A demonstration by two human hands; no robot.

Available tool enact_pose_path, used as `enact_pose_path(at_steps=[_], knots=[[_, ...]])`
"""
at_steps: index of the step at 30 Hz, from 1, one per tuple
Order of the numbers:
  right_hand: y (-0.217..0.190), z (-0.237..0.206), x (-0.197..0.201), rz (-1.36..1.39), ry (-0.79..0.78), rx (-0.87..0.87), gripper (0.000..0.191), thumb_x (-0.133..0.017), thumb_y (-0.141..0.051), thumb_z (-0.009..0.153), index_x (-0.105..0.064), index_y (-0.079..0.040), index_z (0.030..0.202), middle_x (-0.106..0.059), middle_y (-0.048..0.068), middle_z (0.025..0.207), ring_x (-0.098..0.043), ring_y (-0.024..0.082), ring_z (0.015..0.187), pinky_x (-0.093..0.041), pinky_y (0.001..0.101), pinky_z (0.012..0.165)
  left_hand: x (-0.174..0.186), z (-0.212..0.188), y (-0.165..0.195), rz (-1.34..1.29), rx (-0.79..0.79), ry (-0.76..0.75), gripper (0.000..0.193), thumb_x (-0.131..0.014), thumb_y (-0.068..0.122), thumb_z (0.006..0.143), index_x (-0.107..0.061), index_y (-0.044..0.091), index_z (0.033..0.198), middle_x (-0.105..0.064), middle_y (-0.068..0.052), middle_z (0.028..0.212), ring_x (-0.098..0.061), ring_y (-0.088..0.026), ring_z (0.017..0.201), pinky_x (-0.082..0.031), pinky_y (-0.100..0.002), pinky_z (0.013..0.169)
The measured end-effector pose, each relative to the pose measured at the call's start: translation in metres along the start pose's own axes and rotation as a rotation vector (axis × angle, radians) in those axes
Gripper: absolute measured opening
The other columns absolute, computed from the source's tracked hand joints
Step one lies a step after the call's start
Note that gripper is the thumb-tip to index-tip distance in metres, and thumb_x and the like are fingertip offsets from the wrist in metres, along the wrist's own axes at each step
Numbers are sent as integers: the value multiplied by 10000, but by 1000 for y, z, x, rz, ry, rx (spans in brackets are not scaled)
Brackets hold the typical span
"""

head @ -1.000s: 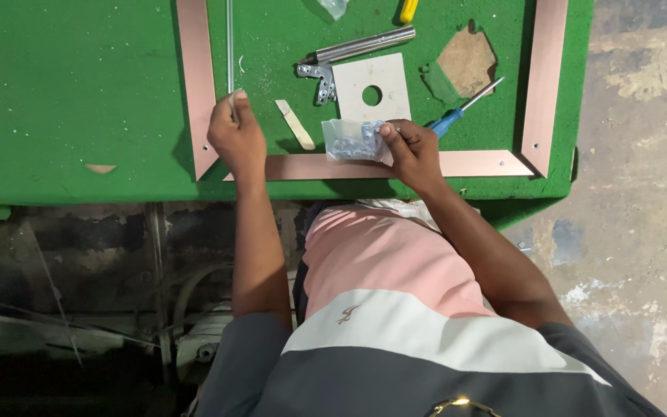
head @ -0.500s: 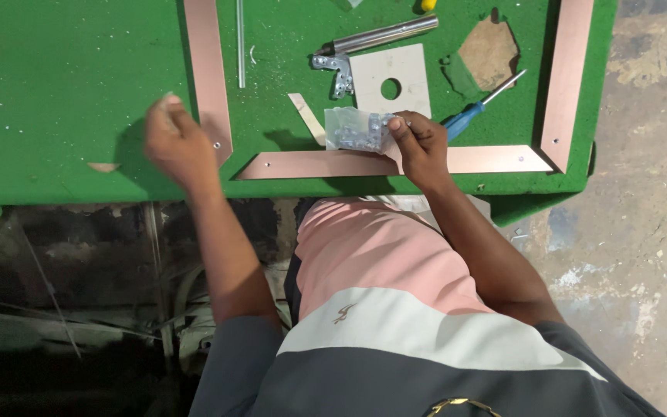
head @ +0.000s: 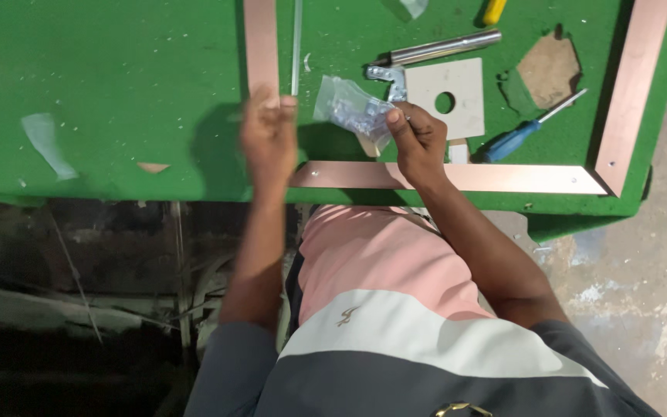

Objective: The person assembles a rectangular frame using copper-colored metal strips, metal brackets, and screws. They place brackets at the corners, align the strips, and use a screwdriver to fasten the components together on a green workbench.

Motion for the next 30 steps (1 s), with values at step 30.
enact_pose_path(at_steps=[30], knots=[[0,71,-3,-1117,-38,76,415,-781,-268,854,-710,-30,1186,-653,188,1126,-682,414,878,-544,530,692,99,127,1,741,-244,301,269,-725,173,974,-694,55,1212,-751,-147,1114,-745,-321,940,-564,-457,744]])
Point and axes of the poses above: each hand's wrist, its own z-axis towards the middle knuckle, its own x-axis out of the back of the hand, y = z × x, the point moved 9 cm from there along z, towards the middle knuckle
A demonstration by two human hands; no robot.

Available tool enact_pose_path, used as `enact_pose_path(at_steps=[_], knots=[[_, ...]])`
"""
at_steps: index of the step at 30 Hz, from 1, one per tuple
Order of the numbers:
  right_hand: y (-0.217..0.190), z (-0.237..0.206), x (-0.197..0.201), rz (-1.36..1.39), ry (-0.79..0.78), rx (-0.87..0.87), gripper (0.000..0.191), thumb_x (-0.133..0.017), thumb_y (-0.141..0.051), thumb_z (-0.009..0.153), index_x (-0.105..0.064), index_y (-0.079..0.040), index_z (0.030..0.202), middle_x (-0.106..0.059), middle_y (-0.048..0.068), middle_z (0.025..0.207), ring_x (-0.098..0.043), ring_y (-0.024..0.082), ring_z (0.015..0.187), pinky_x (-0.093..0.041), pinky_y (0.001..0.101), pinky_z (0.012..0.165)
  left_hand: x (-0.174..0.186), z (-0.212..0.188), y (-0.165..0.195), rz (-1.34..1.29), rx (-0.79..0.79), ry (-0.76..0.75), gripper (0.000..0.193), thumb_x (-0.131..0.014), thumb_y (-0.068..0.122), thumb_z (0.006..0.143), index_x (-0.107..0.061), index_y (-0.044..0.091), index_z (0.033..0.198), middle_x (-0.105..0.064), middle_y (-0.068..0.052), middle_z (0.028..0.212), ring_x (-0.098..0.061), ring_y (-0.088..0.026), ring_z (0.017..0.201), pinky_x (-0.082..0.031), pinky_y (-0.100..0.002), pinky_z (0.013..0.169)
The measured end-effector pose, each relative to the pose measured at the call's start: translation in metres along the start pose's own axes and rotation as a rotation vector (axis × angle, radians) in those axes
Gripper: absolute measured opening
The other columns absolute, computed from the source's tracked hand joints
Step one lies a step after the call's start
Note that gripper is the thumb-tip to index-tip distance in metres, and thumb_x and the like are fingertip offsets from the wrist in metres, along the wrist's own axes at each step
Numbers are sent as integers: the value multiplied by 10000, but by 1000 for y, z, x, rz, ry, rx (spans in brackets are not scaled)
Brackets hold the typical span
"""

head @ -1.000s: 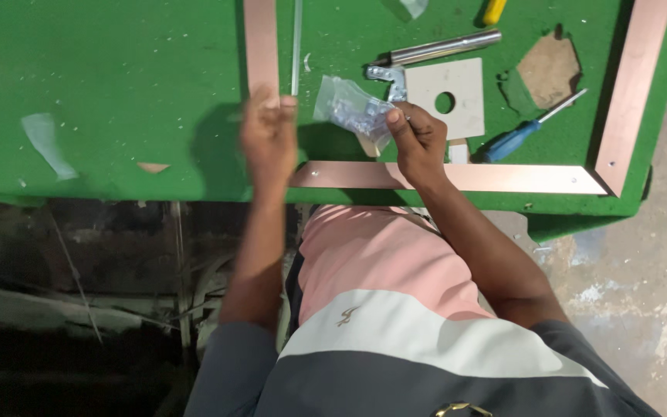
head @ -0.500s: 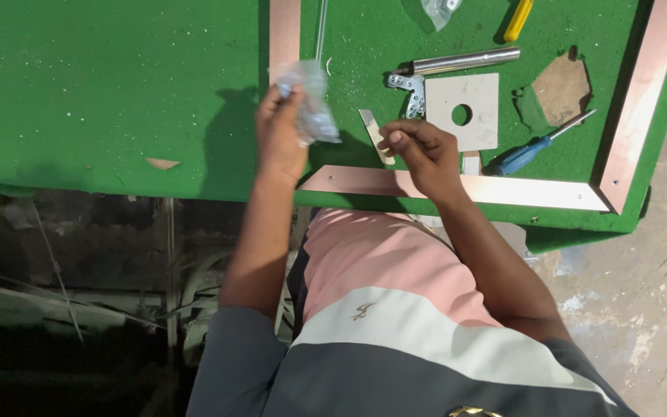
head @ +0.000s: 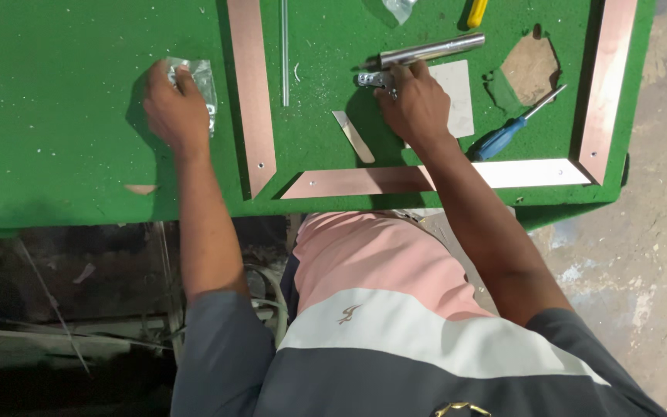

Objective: The person assembles a rectangular frame using copper-colored metal strips, metal brackets, and screws. They place brackets at the corners, align the strips, and use a screwdriver to fasten the components together on a green workbench.

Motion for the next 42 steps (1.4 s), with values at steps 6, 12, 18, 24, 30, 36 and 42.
enact_pose_path(at_steps=[6,12,18,24,30,36,42], knots=[[8,6,-18,-61,-77,8,268,-768,-264,893,-751,-123,1121,-657,175,1105,-683,421,870,-545,543,735,12,-2,13,118,-185,108,349,-800,231,900,-719,59,1193,-724,-155,1135,-679,-358,1004,-546,-438,809],[12,20,-20,-58,-71,115,215,-788,-250,871,-729,-68,968,-680,152,1072,-683,398,875,-551,509,740,30,13,-47,-329,83,104,351,-782,230,969,-704,-1,1221,-715,-106,971,-654,-201,851,-550,-349,768],[18,20,-15,129,-82,187,218,-855,-201,900,-753,-52,1022,-687,148,1007,-688,324,848,-552,440,730,62,-21,-72,-591,118,247,225,-723,174,1029,-731,-7,1163,-741,-44,996,-682,-127,871,-581,-289,794],[60,-4,-7,840,-56,-233,134,-786,-56,1016,-672,12,1006,-675,118,866,-645,181,705,-515,325,621,74,-85,-31,-552,160,302,112,-694,103,1005,-732,4,1039,-717,-46,929,-629,-126,793,-519,-296,713],[108,-85,37,1466,167,-447,86,-639,93,1055,-606,15,1072,-673,135,943,-684,227,763,-590,374,687,40,-162,129,-556,-411,-45,126,-679,6,909,-685,27,1033,-700,-111,971,-686,-280,897,-533,-410,823],[165,-169,94,1574,349,-496,122,-595,110,1072,-606,5,1133,-684,143,1027,-699,238,816,-602,370,748,-38,-253,249,-320,-787,-551,393,-812,279,850,-688,37,1134,-640,-147,1193,-585,-328,1132,-453,-484,962],[231,-244,122,1508,528,-569,134,-606,87,1024,-610,-21,1101,-700,125,1022,-691,209,845,-607,359,774,-91,-309,282,-103,-840,-768,600,-845,371,789,-622,10,1213,-577,-172,1174,-538,-384,1119,-401,-553,937]])
Point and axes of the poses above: each hand's wrist, its own z-axis towards the middle knuckle, its own x-axis out of the back of the hand, y = z × x, the point moved 9 cm from there along z, towards the middle knuckle
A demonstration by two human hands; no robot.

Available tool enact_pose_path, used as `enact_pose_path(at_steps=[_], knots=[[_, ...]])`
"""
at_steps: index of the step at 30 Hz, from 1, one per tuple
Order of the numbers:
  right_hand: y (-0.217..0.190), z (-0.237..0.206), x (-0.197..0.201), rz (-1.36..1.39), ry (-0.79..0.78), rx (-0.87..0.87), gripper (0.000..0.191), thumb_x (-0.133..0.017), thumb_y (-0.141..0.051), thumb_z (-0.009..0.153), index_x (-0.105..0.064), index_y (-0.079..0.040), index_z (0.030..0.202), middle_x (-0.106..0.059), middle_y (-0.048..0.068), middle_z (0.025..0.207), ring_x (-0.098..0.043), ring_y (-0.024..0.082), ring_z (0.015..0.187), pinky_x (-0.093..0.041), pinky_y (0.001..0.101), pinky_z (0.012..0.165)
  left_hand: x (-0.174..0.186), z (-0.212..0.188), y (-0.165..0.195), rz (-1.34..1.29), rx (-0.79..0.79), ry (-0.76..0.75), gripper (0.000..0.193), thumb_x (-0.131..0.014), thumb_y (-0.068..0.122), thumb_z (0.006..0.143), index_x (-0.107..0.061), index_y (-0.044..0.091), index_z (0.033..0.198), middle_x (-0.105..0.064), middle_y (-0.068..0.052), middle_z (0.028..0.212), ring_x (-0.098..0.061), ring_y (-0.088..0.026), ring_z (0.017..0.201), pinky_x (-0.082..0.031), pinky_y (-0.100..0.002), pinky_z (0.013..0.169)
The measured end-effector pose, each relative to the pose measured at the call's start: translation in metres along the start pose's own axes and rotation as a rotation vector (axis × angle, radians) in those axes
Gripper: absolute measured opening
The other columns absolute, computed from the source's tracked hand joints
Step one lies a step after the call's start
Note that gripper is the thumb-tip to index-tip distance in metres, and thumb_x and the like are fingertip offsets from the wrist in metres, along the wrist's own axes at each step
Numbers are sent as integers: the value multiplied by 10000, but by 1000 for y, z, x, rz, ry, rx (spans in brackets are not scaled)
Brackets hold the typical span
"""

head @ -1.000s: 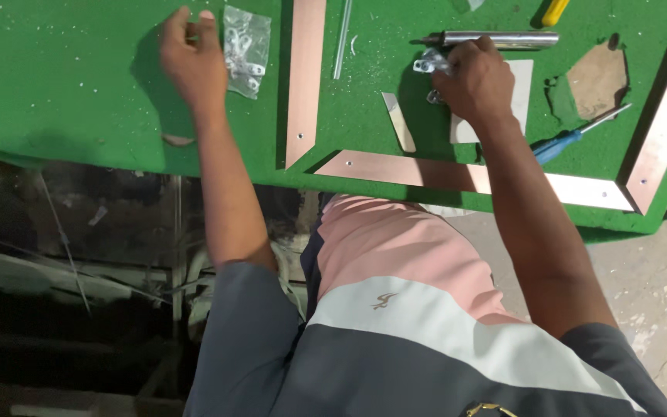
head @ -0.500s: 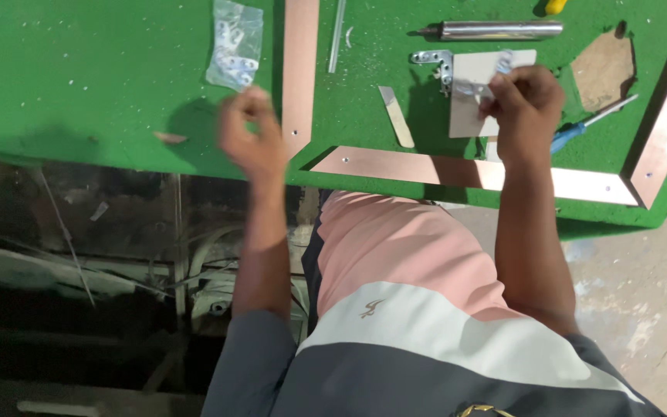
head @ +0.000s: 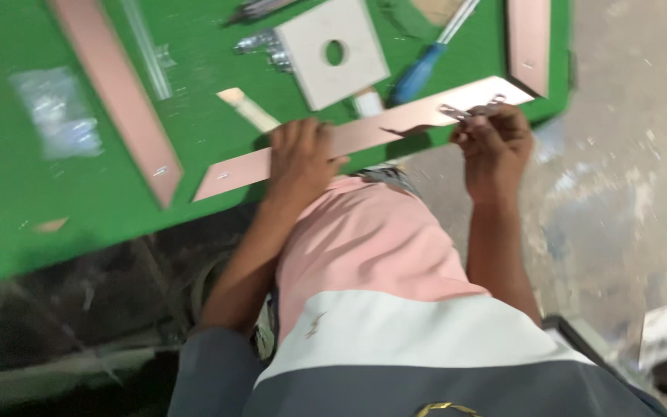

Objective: The person assembles a rectangular frame using copper-colored metal strips, metal brackets, and screws. They place brackets at the corners, align the strips, and use a screwdriver to fasten the components together on a green workbench.

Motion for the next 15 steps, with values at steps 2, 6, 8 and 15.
enact_pose_path(at_steps=[2,6,8,15], knots=[[-11,2,35,-9,43,42,111,-609,75,1033,-612,-20,1091,-695,117,1012,-689,203,842,-605,357,768,-8,-1,13,82,-46,20,575,-866,342,791,-594,10,1173,-571,-165,1148,-547,-382,1107,-400,-555,933],[-46,9,112,-180,218,190,94,-631,36,1043,-615,-25,1113,-691,86,990,-689,173,828,-599,324,755,-17,-8,32,125,-88,88,608,-882,331,786,-588,32,1226,-582,-152,1202,-569,-352,1146,-409,-522,993],[-63,17,141,-278,236,263,83,-635,14,1063,-624,-16,1139,-699,82,1007,-687,157,847,-594,307,773,-20,-12,39,157,-96,97,625,-887,356,780,-594,42,1233,-602,-132,1226,-576,-336,1170,-409,-510,1016],[-69,58,188,-383,106,242,92,-664,18,1041,-646,-14,1125,-714,55,978,-661,109,777,-537,258,667,-27,-29,56,298,-138,122,619,-902,410,816,-665,75,1280,-640,-81,1168,-593,-280,1106,-389,-479,992]])
Point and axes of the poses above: each hand's wrist, its own z-axis towards the middle knuckle, its own x-axis out of the back of the hand, y = z × x, the point moved 9 cm from there along z, towards the middle knuckle
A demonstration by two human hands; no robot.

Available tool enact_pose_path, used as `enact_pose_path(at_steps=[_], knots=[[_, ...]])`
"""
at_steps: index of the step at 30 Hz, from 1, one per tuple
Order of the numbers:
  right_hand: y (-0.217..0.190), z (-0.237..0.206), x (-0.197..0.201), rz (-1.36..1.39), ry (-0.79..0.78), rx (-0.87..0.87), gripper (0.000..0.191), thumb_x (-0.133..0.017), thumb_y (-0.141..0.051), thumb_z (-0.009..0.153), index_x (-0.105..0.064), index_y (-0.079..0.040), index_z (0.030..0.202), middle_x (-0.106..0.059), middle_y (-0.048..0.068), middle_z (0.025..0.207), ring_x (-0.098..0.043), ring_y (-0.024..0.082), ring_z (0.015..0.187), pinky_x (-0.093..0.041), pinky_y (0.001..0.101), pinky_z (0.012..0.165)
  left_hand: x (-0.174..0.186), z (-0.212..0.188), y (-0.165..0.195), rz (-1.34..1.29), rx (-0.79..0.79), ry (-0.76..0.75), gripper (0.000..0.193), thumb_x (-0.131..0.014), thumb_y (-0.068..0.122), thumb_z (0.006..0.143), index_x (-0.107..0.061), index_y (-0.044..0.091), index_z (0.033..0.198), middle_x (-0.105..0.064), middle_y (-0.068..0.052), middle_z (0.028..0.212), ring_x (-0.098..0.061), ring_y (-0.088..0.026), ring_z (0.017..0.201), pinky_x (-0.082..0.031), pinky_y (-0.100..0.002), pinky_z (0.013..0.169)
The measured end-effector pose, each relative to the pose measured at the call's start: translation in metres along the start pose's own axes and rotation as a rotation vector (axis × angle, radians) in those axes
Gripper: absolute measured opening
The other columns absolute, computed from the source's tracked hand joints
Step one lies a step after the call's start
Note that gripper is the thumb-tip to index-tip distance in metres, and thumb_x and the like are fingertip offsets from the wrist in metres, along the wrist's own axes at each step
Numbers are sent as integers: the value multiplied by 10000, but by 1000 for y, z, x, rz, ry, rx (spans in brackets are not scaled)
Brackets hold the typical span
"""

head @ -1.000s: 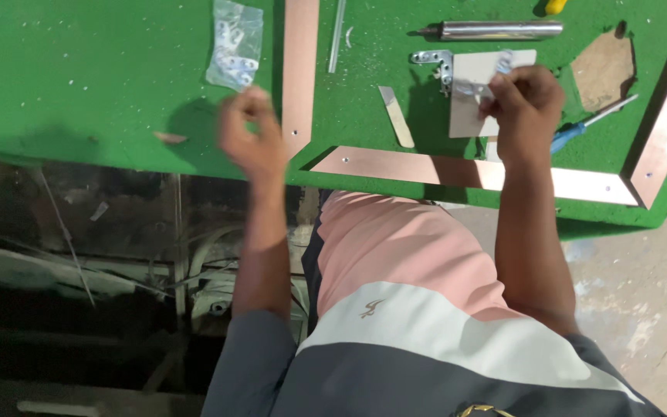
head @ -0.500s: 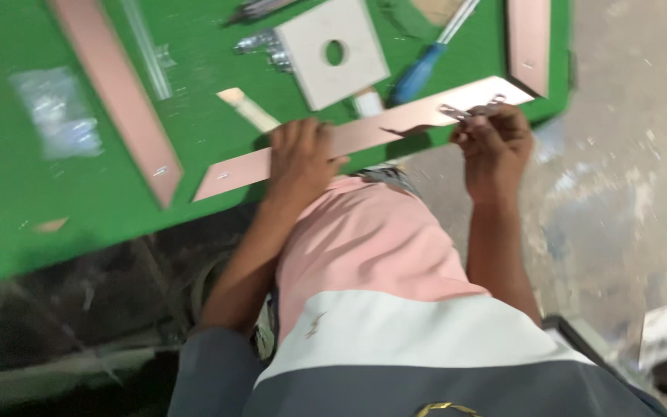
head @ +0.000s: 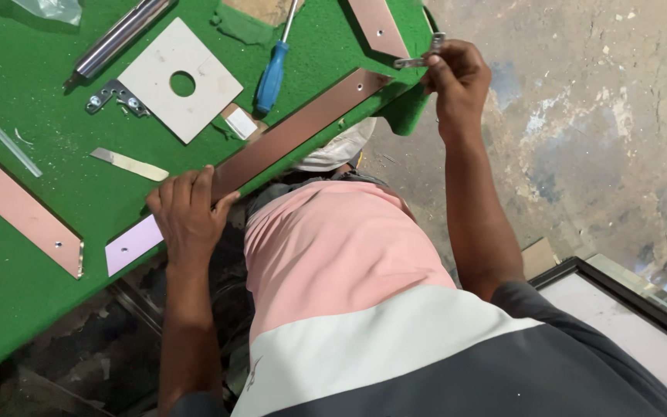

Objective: The person assembles a rectangular frame using copper-colored metal strips, metal brackets, and screws. They place brackets at the corners, align the strips, and use a screwdriver to fasten the components together on a green workbench.

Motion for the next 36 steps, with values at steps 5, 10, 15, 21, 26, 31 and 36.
enact_pose_path(at_steps=[5,10,15,21,26,31,36], knots=[[21,11,-10,0,-140,-84,70,-673,17,1025,-667,-13,1088,-730,35,936,-582,67,634,-441,219,543,-2,-9,16,67,-4,49,532,-893,373,882,-662,96,1272,-643,-61,1186,-621,-245,1100,-383,-465,1000],[31,17,-9,33,-159,-148,70,-696,25,1015,-693,-3,1079,-698,18,878,-545,55,630,-419,218,542,-2,-15,24,89,20,92,515,-888,364,892,-664,105,1277,-638,-57,1182,-610,-260,1093,-393,-461,1011],[29,17,-9,27,-240,-233,73,-698,19,989,-693,-8,1057,-708,7,853,-527,50,588,-373,206,505,-3,-17,27,104,39,98,509,-892,352,884,-670,112,1274,-640,-47,1180,-603,-253,1084,-389,-459,997],[32,17,-8,-139,-220,-268,60,-721,-26,980,-743,-14,1035,-696,-1,812,-522,46,580,-378,208,501,-2,-17,31,155,38,104,548,-881,422,871,-677,120,1279,-640,-56,1166,-599,-256,1065,-399,-461,978],[19,11,-7,-518,-116,128,127,-770,-38,983,-771,35,1087,-724,31,897,-615,71,735,-488,218,648,-5,-15,31,210,47,182,626,-779,619,929,-692,86,1245,-643,-68,1098,-609,-284,1026,-409,-455,909],[43,-6,-22,-253,-127,-32,235,-734,-51,1029,-735,15,1254,-714,22,953,-615,79,822,-503,239,721,-10,-15,29,270,31,248,620,-740,660,951,-724,97,1210,-650,-55,1044,-605,-261,957,-400,-445,865],[51,-33,-39,11,-90,-412,578,-686,-33,977,-510,-45,1527,-571,-19,733,-411,65,503,-298,247,421,-10,-9,20,231,32,216,634,-719,671,978,-719,86,1221,-641,-54,1031,-601,-254,942,-423,-448,884]])
Point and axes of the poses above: each hand's wrist, its own z-axis towards the middle knuckle, its own x-axis out of the back of the hand, y = z × x, the point moved 9 cm from there along z, towards the middle knuckle
